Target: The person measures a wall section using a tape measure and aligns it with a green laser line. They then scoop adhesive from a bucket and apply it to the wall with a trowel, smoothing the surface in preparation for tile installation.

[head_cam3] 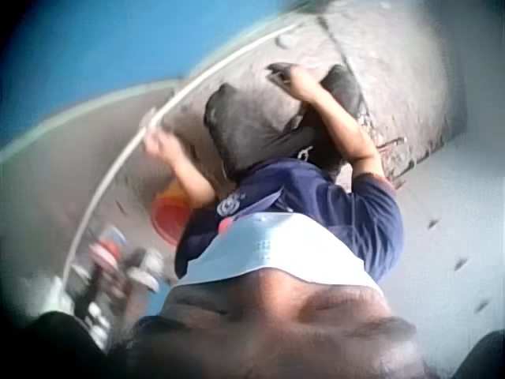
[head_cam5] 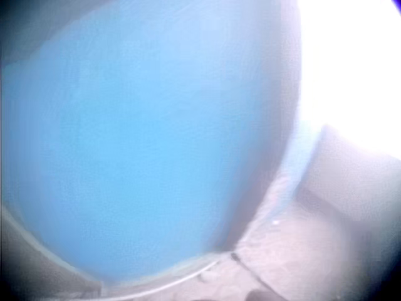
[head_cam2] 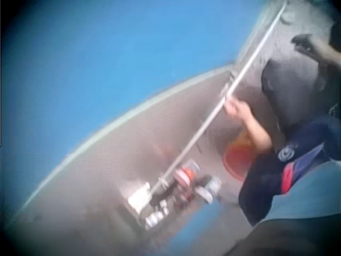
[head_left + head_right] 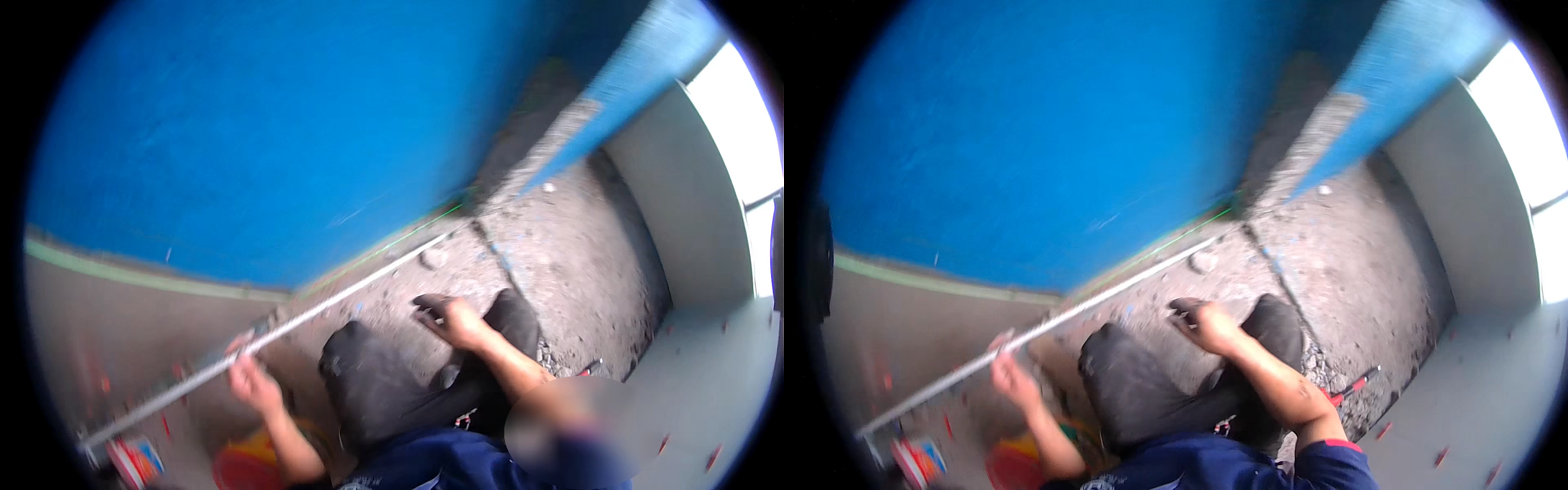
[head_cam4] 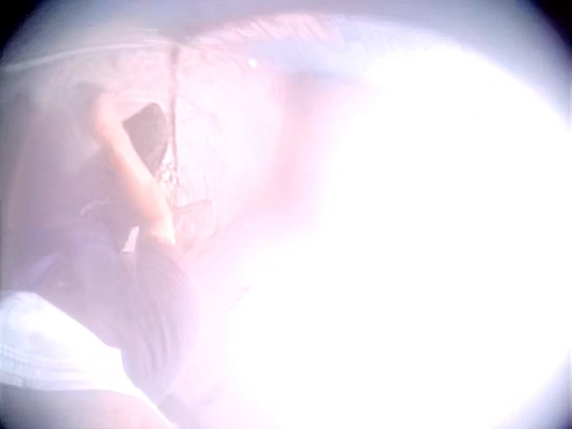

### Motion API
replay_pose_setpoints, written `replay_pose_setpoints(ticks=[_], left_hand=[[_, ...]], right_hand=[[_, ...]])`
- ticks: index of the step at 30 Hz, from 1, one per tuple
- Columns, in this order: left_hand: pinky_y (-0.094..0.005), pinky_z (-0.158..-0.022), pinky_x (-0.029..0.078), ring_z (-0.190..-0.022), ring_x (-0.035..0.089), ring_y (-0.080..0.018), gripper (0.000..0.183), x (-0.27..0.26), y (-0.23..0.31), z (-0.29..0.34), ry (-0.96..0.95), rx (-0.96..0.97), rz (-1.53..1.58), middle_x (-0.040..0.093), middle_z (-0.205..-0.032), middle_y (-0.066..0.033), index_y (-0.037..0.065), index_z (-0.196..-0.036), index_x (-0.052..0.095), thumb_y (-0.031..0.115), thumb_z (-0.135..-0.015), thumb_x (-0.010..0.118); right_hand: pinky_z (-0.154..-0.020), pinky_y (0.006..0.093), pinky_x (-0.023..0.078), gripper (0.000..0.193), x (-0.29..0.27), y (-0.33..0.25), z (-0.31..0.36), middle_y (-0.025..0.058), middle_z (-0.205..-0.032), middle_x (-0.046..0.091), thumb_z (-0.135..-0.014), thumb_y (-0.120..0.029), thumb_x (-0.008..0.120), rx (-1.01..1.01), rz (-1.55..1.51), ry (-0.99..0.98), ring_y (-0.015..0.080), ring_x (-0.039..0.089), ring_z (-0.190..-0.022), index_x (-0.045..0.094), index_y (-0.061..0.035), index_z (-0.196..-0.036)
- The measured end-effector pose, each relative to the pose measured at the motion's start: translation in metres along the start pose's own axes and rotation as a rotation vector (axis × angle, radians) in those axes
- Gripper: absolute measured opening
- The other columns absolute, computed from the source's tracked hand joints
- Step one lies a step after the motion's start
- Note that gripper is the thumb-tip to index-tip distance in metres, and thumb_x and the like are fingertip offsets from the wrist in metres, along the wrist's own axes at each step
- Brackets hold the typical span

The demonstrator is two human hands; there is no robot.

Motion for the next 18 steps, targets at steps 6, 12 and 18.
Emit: replay_pose_setpoints(ticks=[6, 12, 18], left_hand=[[-0.0383, -0.080, 0.049, -0.087, 0.061, -0.0290, 0.025, 0.065, 0.163, -0.045, -0.298, 0.590, -0.011, 0.063, -0.098, -0.0185, -0.005, -0.093, 0.060, 0.013, -0.096, 0.044], [-0.0392, -0.080, 0.049, -0.094, 0.063, -0.0307, 0.015, 0.172, 0.251, -0.067, -0.526, 0.874, 0.034, 0.067, -0.100, -0.0140, 0.001, -0.096, 0.066, 0.009, -0.083, 0.067], [-0.0395, -0.086, 0.050, -0.099, 0.064, -0.0340, 0.020, 0.186, 0.223, -0.053, -0.582, 0.642, 0.170, 0.067, -0.103, -0.0167, 0.001, -0.099, 0.067, 0.015, -0.085, 0.068]], right_hand=[[-0.088, 0.0442, 0.050, 0.063, -0.070, -0.113, 0.008, 0.0207, -0.120, 0.057, -0.082, -0.033, 0.073, -0.520, 0.035, 0.336, 0.0386, 0.058, -0.107, 0.049, -0.0067, -0.134], [-0.070, 0.0396, 0.053, 0.028, -0.126, -0.135, 0.001, 0.0148, -0.096, 0.065, -0.088, -0.011, 0.066, -0.600, -0.045, 0.579, 0.0345, 0.064, -0.085, 0.061, -0.0038, -0.115], [-0.080, 0.0327, 0.054, 0.035, -0.242, -0.096, 0.080, 0.0095, -0.096, 0.071, -0.081, 0.014, 0.052, -0.342, -0.115, 1.067, 0.0206, 0.068, -0.090, 0.066, -0.0047, -0.107]])
Point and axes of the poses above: each hand's wrist, its own z-axis away from the middle knuckle, its own x-axis out of the palm, y = z × x, the point moved 1 cm from there along -z, towards the middle knuckle
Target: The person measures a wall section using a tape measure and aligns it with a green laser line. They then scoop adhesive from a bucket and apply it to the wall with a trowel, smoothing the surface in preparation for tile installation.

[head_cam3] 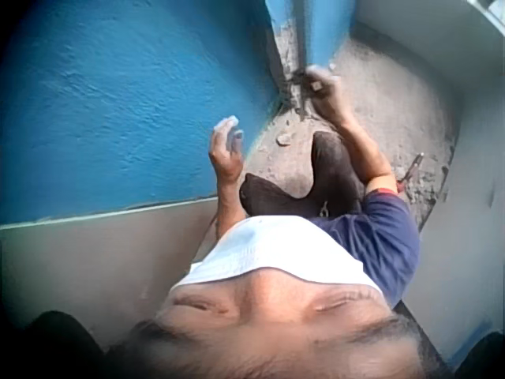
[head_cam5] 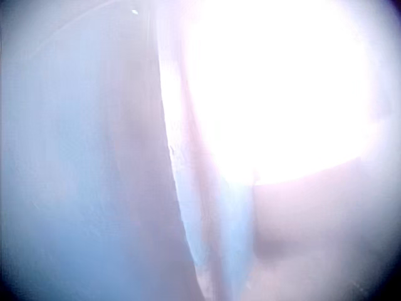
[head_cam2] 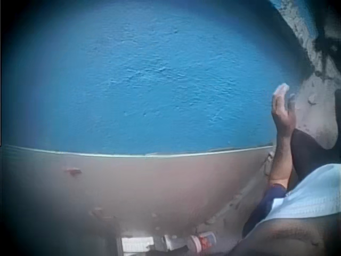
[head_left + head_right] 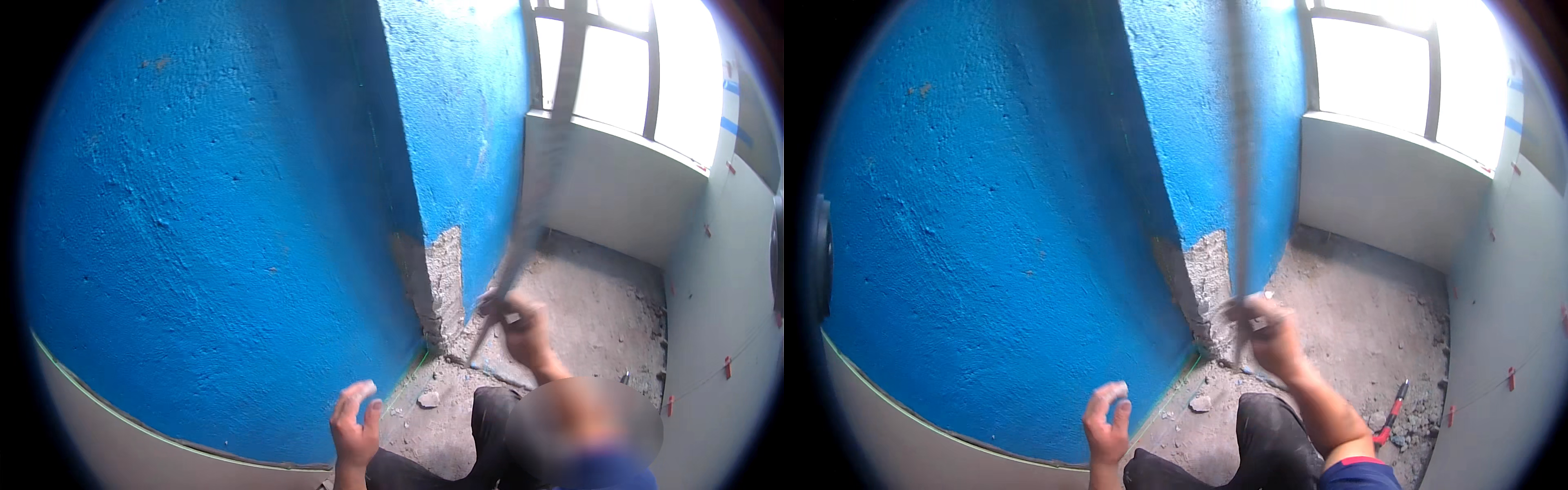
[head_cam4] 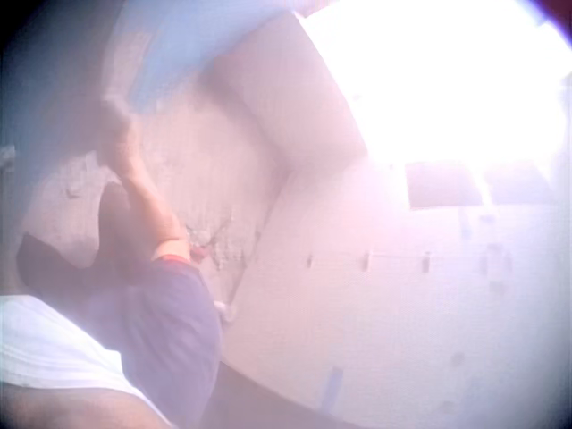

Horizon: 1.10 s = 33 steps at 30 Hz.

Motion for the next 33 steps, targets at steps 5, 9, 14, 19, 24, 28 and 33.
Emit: replay_pose_setpoints(ticks=[5, 9, 14, 19, 24, 28, 33], left_hand=[[-0.0378, -0.083, 0.051, -0.095, 0.064, -0.0328, 0.015, -0.011, -0.082, 0.139, -0.088, -0.486, -0.145, 0.068, -0.096, -0.0145, 0.004, -0.092, 0.068, 0.017, -0.083, 0.068], [-0.0391, -0.087, 0.050, -0.101, 0.062, -0.0324, 0.019, -0.022, -0.076, 0.221, 0.042, -0.528, -0.280, 0.066, -0.106, -0.0141, 0.004, -0.099, 0.067, 0.019, -0.087, 0.066], [-0.0402, -0.088, 0.049, -0.102, 0.060, -0.0324, 0.022, -0.083, -0.049, 0.274, 0.186, -0.658, -0.460, 0.063, -0.110, -0.0126, 0.003, -0.105, 0.063, 0.019, -0.089, 0.064], [-0.0400, -0.088, 0.049, -0.102, 0.060, -0.0321, 0.024, -0.138, 0.020, 0.342, 0.443, -0.784, -0.802, 0.062, -0.110, -0.0135, 0.003, -0.106, 0.063, 0.018, -0.087, 0.066], [-0.0487, -0.101, 0.037, -0.117, 0.049, -0.0394, 0.042, -0.165, 0.098, 0.443, 0.581, -1.320, -1.356, 0.056, -0.121, -0.0207, 0.004, -0.124, 0.055, 0.025, -0.087, 0.063], [-0.0541, -0.105, 0.029, -0.127, 0.041, -0.0364, 0.055, -0.202, 0.159, 0.527, 0.569, -1.889, -1.515, 0.047, -0.134, -0.0202, 0.004, -0.133, 0.047, 0.044, -0.095, 0.045], [-0.0503, -0.105, 0.034, -0.125, 0.048, -0.0406, 0.081, -0.197, 0.171, 0.654, 1.213, -2.340, -1.060, 0.050, -0.131, -0.0290, -0.004, -0.130, 0.048, 0.067, -0.092, 0.035]], right_hand=[[-0.080, 0.0314, 0.052, 0.014, -0.065, 0.053, -0.036, 0.0106, -0.091, 0.066, -0.089, -0.001, 0.057, 0.271, -0.039, 0.049, 0.0179, 0.065, -0.082, 0.061, 0.0058, -0.101], [-0.082, 0.0330, 0.050, 0.051, -0.117, 0.090, -0.022, 0.0140, -0.102, 0.064, -0.090, -0.016, 0.060, 0.382, 0.186, -0.097, 0.0221, 0.062, -0.089, 0.048, 0.0072, -0.134], [-0.082, 0.0324, 0.050, 0.047, -0.034, 0.183, -0.033, 0.0138, -0.103, 0.063, -0.091, -0.016, 0.059, 0.444, 0.376, -0.261, 0.0217, 0.061, -0.089, 0.049, 0.0069, -0.131], [-0.082, 0.0319, 0.049, 0.044, 0.039, 0.213, -0.015, 0.0137, -0.103, 0.063, -0.092, -0.017, 0.058, 0.434, 0.438, -0.346, 0.0214, 0.061, -0.090, 0.050, 0.0066, -0.129], [-0.081, 0.0314, 0.049, 0.041, 0.084, 0.238, 0.006, 0.0135, -0.104, 0.062, -0.093, -0.018, 0.058, 0.459, 0.451, -0.409, 0.0210, 0.060, -0.090, 0.052, 0.0063, -0.126], [-0.081, 0.0310, 0.049, 0.039, 0.094, 0.242, 0.016, 0.0134, -0.104, 0.062, -0.094, -0.018, 0.057, 0.459, 0.480, -0.385, 0.0206, 0.060, -0.090, 0.053, 0.0061, -0.124], [-0.081, 0.0305, 0.049, 0.036, 0.097, 0.222, 0.024, 0.0132, -0.105, 0.061, -0.094, -0.019, 0.056, 0.401, 0.532, -0.293, 0.0203, 0.059, -0.091, 0.054, 0.0058, -0.121]])
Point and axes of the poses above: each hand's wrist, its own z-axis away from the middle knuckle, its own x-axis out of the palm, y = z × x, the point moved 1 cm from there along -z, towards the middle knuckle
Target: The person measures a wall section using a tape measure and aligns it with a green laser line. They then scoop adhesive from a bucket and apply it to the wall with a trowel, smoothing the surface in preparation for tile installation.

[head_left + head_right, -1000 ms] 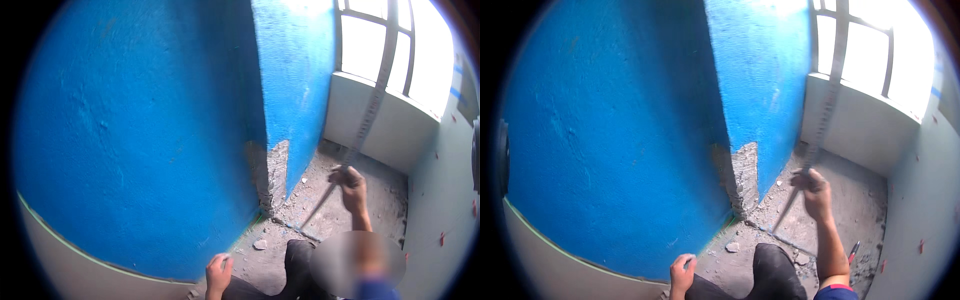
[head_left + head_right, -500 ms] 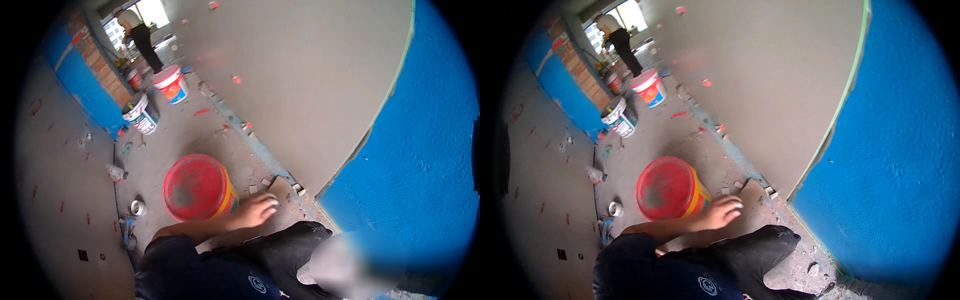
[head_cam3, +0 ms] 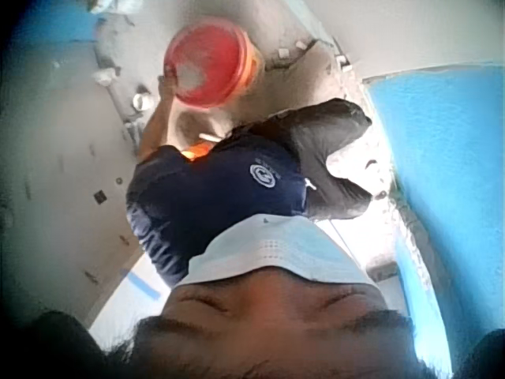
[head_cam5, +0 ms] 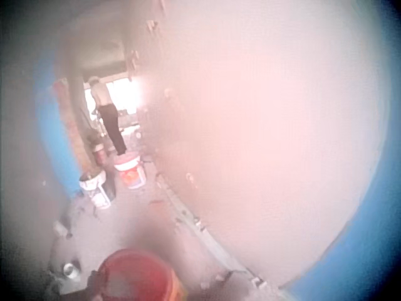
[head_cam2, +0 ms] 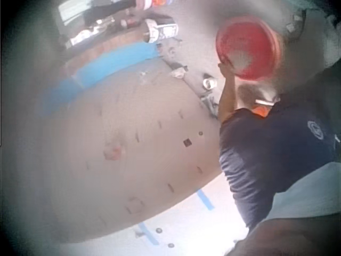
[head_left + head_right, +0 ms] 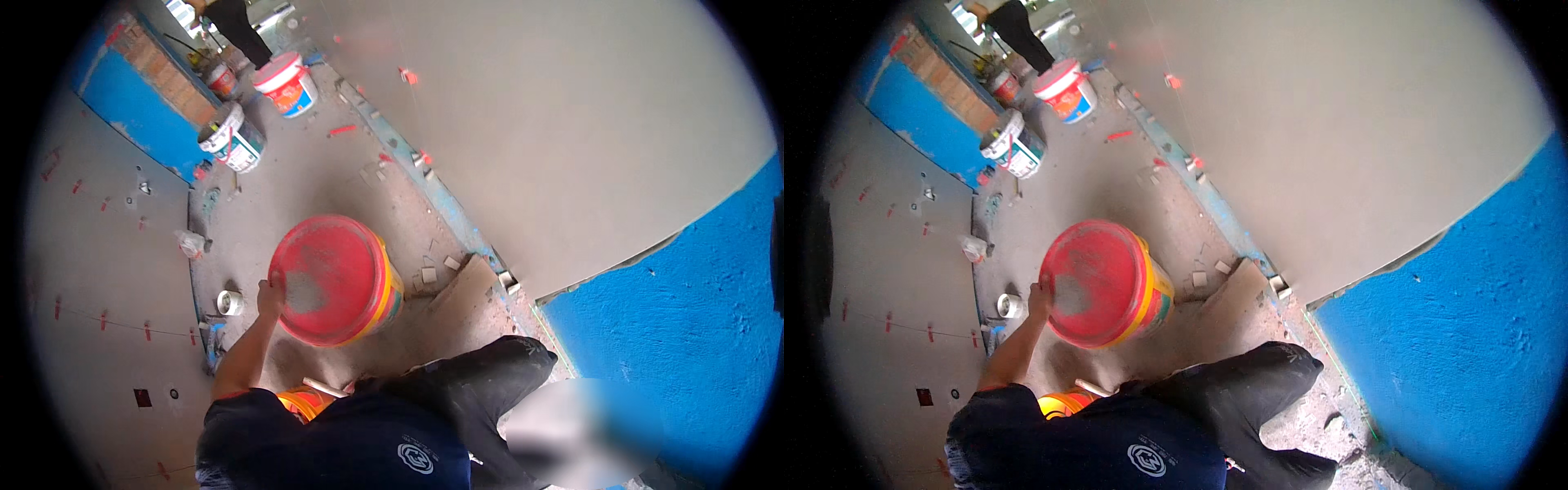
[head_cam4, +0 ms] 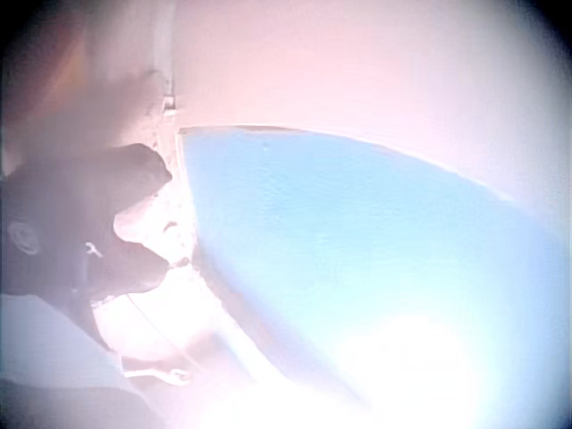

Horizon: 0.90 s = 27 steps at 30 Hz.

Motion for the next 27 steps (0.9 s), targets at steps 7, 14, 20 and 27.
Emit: replay_pose_setpoints(ticks=[7, 14, 20, 27], left_hand=[[-0.0412, -0.087, 0.046, -0.095, 0.063, -0.0312, 0.075, 0.017, -0.014, -0.015, -0.178, 0.018, 0.375, 0.067, -0.099, -0.0204, -0.006, -0.103, 0.064, 0.062, -0.096, 0.034], [-0.0368, -0.088, 0.047, -0.098, 0.062, -0.0245, 0.049, 0.045, -0.035, -0.033, -0.166, 0.003, 0.728, 0.066, -0.104, -0.0150, 0.000, -0.114, 0.060, 0.044, -0.100, 0.042], [-0.0420, -0.085, 0.049, -0.093, 0.064, -0.0302, 0.034, 0.027, -0.016, -0.004, -0.056, 0.031, 0.381, 0.067, -0.102, -0.0122, 0.008, -0.116, 0.059, 0.035, -0.099, 0.048], [-0.0481, -0.083, 0.049, -0.100, 0.061, -0.0410, 0.038, -0.012, 0.018, -0.002, -0.284, -0.287, 0.313, 0.064, -0.107, -0.0217, 0.008, -0.118, 0.055, 0.038, -0.096, 0.049]], right_hand=[[-0.080, 0.0298, 0.048, 0.033, 0.004, -0.105, 0.085, 0.0130, -0.106, 0.061, -0.096, -0.020, 0.056, -0.247, -0.373, 0.042, 0.0197, 0.059, -0.091, 0.056, 0.0054, -0.117], [-0.092, 0.0371, 0.048, 0.030, 0.172, -0.391, 0.351, 0.0182, -0.113, 0.063, -0.092, -0.008, 0.056, -0.771, -0.423, -1.371, 0.0248, 0.061, -0.109, 0.056, 0.0052, -0.119], [-0.100, 0.0455, 0.043, 0.063, 0.292, -0.456, 0.601, 0.0250, -0.127, 0.056, -0.091, -0.045, 0.058, -1.233, -0.024, -1.519, 0.0387, 0.054, -0.118, 0.048, 0.0018, -0.133], [-0.097, 0.0465, 0.045, 0.063, 0.304, -0.452, 0.656, 0.0225, -0.124, 0.059, -0.091, -0.051, 0.054, -1.280, 0.372, -1.580, 0.0395, 0.056, -0.116, 0.053, -0.0028, -0.131]])
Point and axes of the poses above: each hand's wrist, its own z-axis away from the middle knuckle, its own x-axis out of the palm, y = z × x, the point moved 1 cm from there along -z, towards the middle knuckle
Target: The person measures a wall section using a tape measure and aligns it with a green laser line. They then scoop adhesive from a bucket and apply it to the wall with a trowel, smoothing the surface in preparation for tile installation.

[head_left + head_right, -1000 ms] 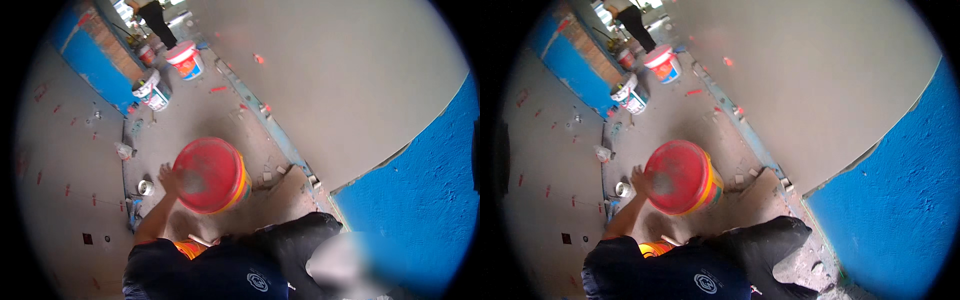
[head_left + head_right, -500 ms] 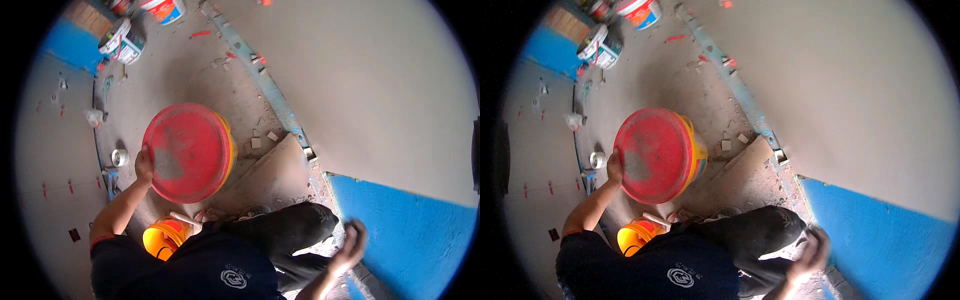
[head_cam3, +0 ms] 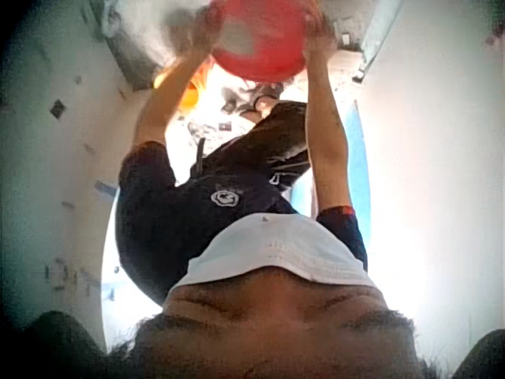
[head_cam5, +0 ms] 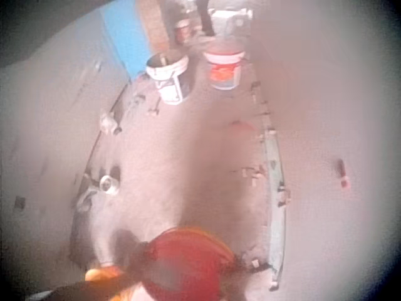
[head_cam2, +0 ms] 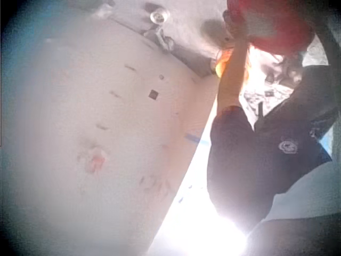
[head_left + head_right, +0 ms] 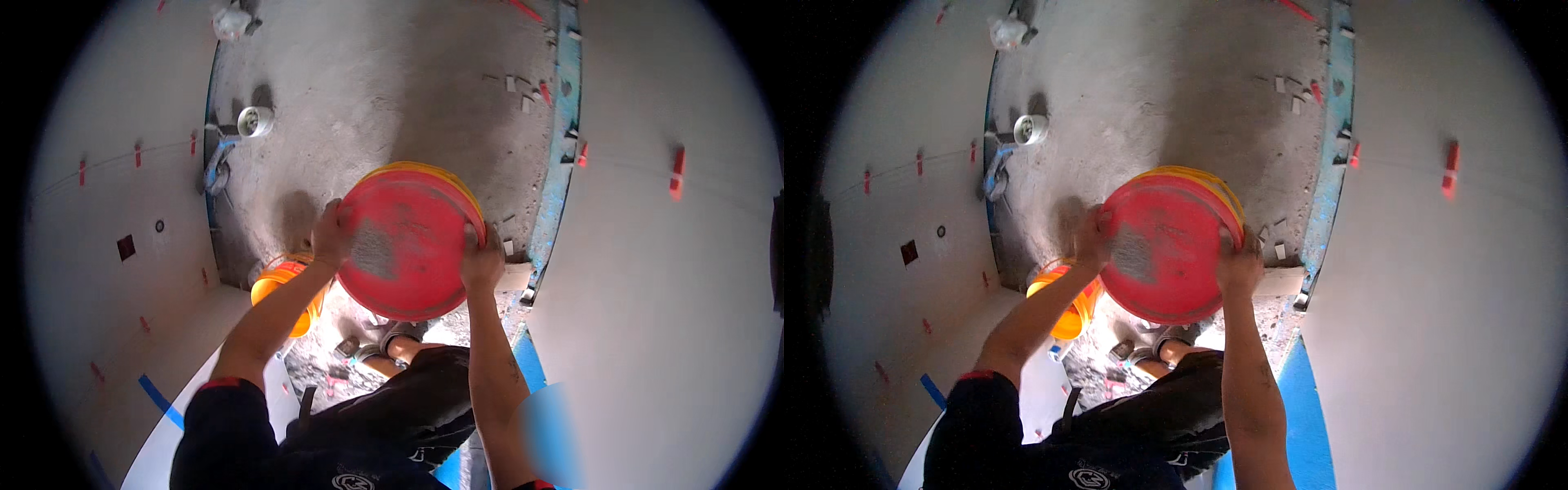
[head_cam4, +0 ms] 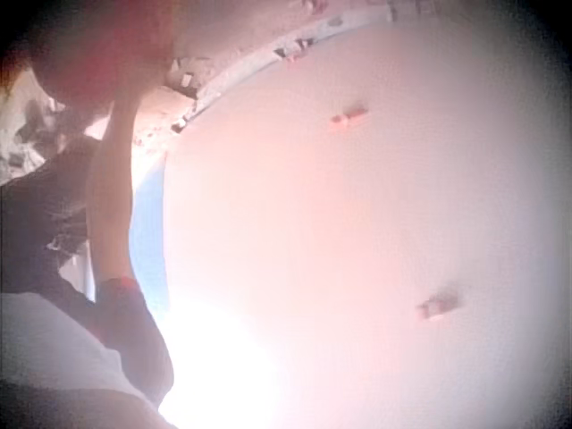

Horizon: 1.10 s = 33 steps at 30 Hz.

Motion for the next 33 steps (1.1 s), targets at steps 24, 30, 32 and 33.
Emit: replay_pose_setpoints(ticks=[24, 30, 32, 33], left_hand=[[-0.0598, -0.093, 0.041, -0.114, 0.053, -0.0434, 0.062, -0.022, 0.030, 0.009, -0.183, -0.453, -0.272, 0.053, -0.126, -0.0270, 0.003, -0.132, 0.048, 0.050, -0.092, 0.050], [-0.0483, -0.100, 0.042, -0.116, 0.054, -0.0455, 0.066, -0.106, 0.111, 0.085, -0.147, -0.763, -0.068, 0.057, -0.121, -0.0329, -0.006, -0.127, 0.052, 0.046, -0.088, 0.056], [-0.0462, -0.100, 0.042, -0.117, 0.054, -0.0432, 0.065, -0.153, 0.132, 0.077, -0.131, -0.883, -0.048, 0.057, -0.123, -0.0306, -0.005, -0.125, 0.054, 0.047, -0.087, 0.058], [-0.0469, -0.098, 0.043, -0.114, 0.055, -0.0438, 0.062, -0.174, 0.135, 0.069, -0.109, -0.859, -0.052, 0.058, -0.118, -0.0306, -0.005, -0.122, 0.055, 0.046, -0.087, 0.058]], right_hand=[[-0.105, 0.0445, 0.038, 0.058, -0.010, -0.009, -0.019, 0.0253, -0.141, 0.042, -0.098, -0.045, 0.042, 0.153, 0.280, -0.441, 0.0365, 0.040, -0.133, 0.039, -0.0066, -0.142], [-0.087, 0.0465, 0.048, 0.047, 0.006, -0.066, -0.083, 0.0175, -0.116, 0.063, -0.097, -0.045, 0.042, -0.283, 0.671, -0.971, 0.0331, 0.063, -0.103, 0.053, -0.0140, -0.131], [-0.071, 0.0437, 0.053, 0.037, 0.006, -0.126, -0.140, 0.0157, -0.098, 0.069, -0.094, -0.037, 0.053, -0.492, 0.304, -0.641, 0.0295, 0.067, -0.089, 0.061, -0.0116, -0.120], [-0.070, 0.0429, 0.053, 0.035, -0.007, -0.157, -0.181, 0.0150, -0.096, 0.068, -0.094, -0.035, 0.053, -0.427, 0.199, -0.661, 0.0285, 0.067, -0.087, 0.061, -0.0113, -0.118]])
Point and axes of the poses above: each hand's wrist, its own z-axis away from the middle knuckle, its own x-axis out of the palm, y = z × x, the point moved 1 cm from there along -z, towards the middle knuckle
